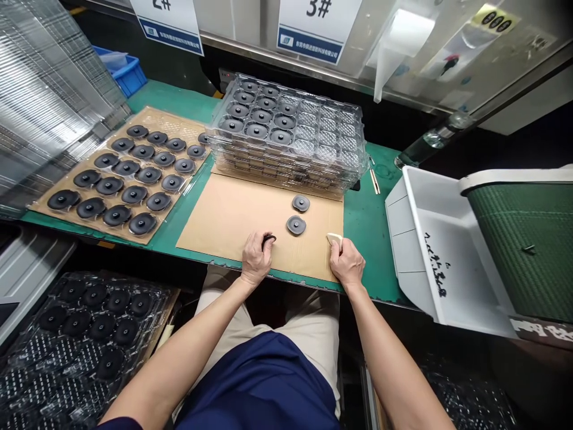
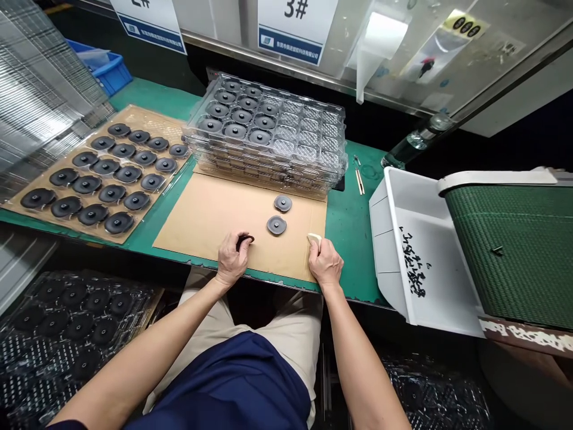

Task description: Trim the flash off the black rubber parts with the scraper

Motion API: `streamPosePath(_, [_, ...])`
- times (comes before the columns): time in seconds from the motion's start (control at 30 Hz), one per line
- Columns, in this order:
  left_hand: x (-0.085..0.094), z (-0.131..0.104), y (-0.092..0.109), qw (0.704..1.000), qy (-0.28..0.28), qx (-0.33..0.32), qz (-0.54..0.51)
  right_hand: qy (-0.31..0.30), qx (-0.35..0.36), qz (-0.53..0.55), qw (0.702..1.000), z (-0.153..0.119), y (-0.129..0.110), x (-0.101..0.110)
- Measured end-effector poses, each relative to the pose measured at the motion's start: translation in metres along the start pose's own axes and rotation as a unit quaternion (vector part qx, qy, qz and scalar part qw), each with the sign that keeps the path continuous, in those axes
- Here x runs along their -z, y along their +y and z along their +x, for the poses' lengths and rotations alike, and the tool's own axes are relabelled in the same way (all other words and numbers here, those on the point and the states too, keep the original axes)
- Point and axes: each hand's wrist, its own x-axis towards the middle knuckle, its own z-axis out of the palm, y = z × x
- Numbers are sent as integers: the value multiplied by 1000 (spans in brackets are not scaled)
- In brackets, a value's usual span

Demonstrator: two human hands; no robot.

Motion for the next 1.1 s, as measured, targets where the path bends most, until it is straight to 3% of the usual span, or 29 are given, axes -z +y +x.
streamPosePath(0.17, [2, 0, 5, 1000, -17, -13, -4, 0, 2, -4, 1000, 0, 0, 0])
streamPosePath(0.6, [-2, -4, -3, 993, 73, 92, -13, 13, 9, -3, 1000, -1, 2, -2])
streamPosePath(1.1, [-1, -5, 6, 999, -37, 35, -2, 11, 5, -5, 1000, -1, 1, -1])
